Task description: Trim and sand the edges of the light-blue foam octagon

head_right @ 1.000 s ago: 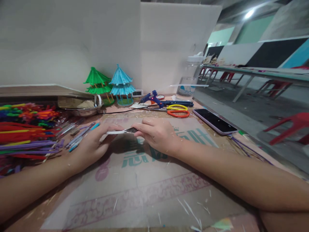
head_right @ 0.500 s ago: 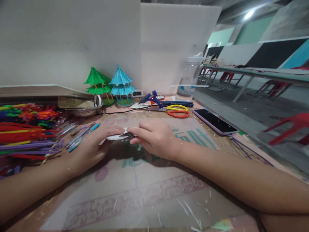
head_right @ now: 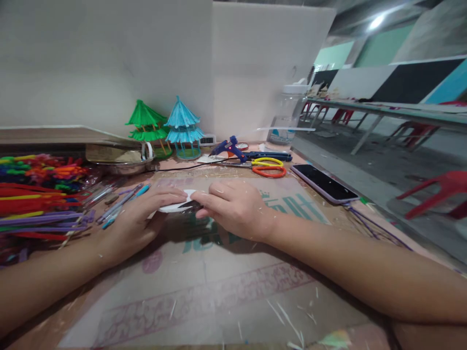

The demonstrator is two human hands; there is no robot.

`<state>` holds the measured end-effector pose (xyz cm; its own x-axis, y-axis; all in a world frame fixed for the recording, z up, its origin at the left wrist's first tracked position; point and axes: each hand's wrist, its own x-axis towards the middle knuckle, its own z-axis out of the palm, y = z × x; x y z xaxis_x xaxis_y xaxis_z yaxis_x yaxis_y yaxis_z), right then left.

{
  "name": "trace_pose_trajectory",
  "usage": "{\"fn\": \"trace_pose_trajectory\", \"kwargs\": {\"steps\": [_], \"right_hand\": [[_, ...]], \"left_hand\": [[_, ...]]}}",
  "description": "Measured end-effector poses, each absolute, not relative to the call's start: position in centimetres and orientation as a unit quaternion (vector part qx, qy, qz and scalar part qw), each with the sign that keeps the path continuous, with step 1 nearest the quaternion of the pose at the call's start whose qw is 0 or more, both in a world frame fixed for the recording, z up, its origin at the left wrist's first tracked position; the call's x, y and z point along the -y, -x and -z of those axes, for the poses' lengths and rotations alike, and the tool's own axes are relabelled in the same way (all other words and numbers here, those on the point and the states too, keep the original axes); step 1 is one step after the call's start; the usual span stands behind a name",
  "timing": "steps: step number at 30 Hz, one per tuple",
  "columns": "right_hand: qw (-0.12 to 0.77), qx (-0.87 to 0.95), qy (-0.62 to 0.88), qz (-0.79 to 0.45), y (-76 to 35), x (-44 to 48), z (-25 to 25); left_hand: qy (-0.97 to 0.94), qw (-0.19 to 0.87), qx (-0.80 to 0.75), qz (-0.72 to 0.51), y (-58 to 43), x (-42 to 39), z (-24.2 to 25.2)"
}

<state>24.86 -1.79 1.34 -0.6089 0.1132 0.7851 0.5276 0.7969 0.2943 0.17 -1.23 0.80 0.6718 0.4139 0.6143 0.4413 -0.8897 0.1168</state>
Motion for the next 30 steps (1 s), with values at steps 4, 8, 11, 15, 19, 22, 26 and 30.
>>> {"fn": "trace_pose_trajectory", "kwargs": {"steps": [4,8,11,15,19,22,26,30], "right_hand": [[0.399,0.859,0.188,0.261,-24.93,1.7,-1.25],[0.399,0.854,0.19,0.274,-24.9,1.61,-1.24],[0.401,0.852,0.19,0.279,-24.85,1.58,-1.27],[0.402,0.854,0.189,0.27,-24.83,1.54,-1.28],[0.399,0.856,0.199,0.261,-24.81,1.52,-1.21],[0.391,0.859,0.207,0.258,-24.74,1.65,-1.2],[0.375,0.864,0.204,0.268,-24.65,1.88,-1.18],[0.375,0.862,0.199,0.275,-24.65,1.83,-1.11]], "left_hand": [[0.913,0.017,0.242,0.327,-0.17,1.15,-0.77],[0.912,0.013,0.25,0.327,-0.16,1.13,-0.66],[0.91,0.011,0.251,0.331,-0.12,1.07,-0.49],[0.909,0.002,0.261,0.325,-0.04,0.93,-0.33],[0.911,-0.002,0.265,0.317,0.02,0.83,-0.3],[0.91,0.008,0.259,0.324,-0.02,0.79,-0.23],[0.916,0.026,0.243,0.317,-0.12,0.83,-0.21],[0.918,0.023,0.242,0.313,-0.28,0.93,-0.42]]}}
